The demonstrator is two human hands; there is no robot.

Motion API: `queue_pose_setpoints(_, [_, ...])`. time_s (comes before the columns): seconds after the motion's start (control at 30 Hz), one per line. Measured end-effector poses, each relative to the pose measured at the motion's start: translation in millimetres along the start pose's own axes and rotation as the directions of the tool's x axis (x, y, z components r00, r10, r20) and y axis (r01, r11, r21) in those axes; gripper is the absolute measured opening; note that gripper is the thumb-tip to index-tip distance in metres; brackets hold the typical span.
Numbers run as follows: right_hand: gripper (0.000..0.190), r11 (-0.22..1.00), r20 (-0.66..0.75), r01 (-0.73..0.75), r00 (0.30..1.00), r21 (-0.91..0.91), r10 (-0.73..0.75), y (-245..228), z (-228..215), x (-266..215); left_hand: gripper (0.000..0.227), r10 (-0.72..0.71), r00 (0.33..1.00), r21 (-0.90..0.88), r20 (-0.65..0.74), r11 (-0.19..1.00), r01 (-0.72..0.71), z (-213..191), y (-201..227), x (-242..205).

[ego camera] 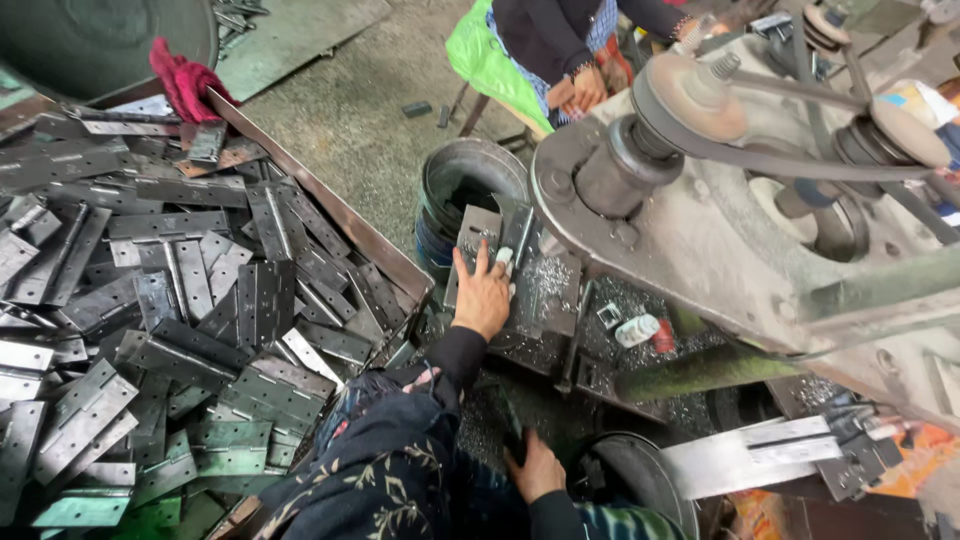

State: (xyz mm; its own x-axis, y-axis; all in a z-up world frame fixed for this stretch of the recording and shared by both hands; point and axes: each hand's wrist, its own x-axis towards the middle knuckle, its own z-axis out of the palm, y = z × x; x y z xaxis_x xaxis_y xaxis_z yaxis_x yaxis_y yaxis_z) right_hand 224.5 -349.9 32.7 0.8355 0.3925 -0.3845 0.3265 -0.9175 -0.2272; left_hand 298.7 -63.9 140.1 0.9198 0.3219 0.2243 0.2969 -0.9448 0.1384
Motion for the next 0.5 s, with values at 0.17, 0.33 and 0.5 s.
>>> queue_pose_setpoints(0.17, [0.071, 0.994, 0.066, 0.037, 0.997, -0.098, -0.031, -28, -63, -11, 0.047, 0.014, 0.992, 0.047, -0.122, 0.999, -0.008, -8, -4, 6])
queue_pose_setpoints(0.33, [0.058, 0.984, 0.042, 0.105, 0.994, -0.147, -0.1, -56, -119, -15, 0.043, 0.099, 0.995, 0.075, -0.032, 0.993, -0.096, -26, 7, -19])
queue_pose_setpoints(0.5, [0.052, 0.982, 0.034, 0.099, 0.995, -0.163, -0.095, -69, -129, -21, 0.034, 0.198, 0.971, 0.064, 0.137, 0.976, -0.208, -49, 12, -66])
